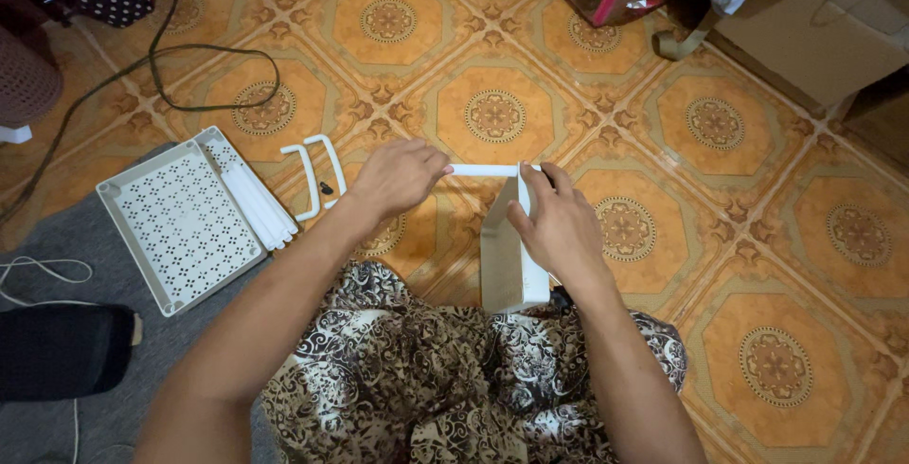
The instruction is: The person assembles a white plastic storage rack by inserting legs into perforated trays and stacking them. They handle trays, legs, and small black connectors, fitting each leg into the tray corners and then placing a second tray on top.
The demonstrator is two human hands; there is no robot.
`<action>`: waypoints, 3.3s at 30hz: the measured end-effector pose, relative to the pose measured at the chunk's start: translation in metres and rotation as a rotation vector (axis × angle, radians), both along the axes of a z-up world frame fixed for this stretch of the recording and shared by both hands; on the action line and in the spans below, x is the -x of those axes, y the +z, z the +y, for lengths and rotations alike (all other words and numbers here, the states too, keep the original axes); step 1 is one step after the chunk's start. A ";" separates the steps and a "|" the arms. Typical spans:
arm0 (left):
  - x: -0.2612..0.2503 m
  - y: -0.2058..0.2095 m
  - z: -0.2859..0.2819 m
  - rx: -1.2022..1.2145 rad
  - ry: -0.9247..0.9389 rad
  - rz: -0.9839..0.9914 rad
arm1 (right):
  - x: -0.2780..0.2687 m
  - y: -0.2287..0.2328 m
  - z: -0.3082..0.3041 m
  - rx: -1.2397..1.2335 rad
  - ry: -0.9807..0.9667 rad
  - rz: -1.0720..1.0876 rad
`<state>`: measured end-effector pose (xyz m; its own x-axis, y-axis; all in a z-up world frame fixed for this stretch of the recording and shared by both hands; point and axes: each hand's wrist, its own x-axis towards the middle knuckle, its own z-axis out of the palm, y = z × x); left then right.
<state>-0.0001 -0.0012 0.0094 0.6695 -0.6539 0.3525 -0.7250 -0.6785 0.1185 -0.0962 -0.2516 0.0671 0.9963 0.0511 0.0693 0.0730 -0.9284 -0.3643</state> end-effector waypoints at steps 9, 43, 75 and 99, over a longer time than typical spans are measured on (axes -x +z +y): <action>0.013 0.003 0.009 -0.024 -0.039 -0.163 | 0.003 0.004 0.004 -0.005 -0.013 0.000; 0.018 -0.003 0.012 0.093 0.204 0.294 | 0.001 -0.007 -0.005 -0.007 -0.078 0.012; 0.053 -0.171 -0.088 0.736 0.550 1.082 | -0.083 -0.287 -0.176 -0.845 -0.484 0.129; 0.056 -0.171 -0.086 1.650 0.273 0.945 | -0.005 -0.160 0.042 -1.008 0.031 0.260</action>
<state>-0.0556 -0.0876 -0.1619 0.9972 0.0385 -0.0644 0.0414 0.4335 0.9002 -0.0907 -0.2096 -0.0930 0.9859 0.1143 -0.1223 -0.1000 -0.1838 -0.9779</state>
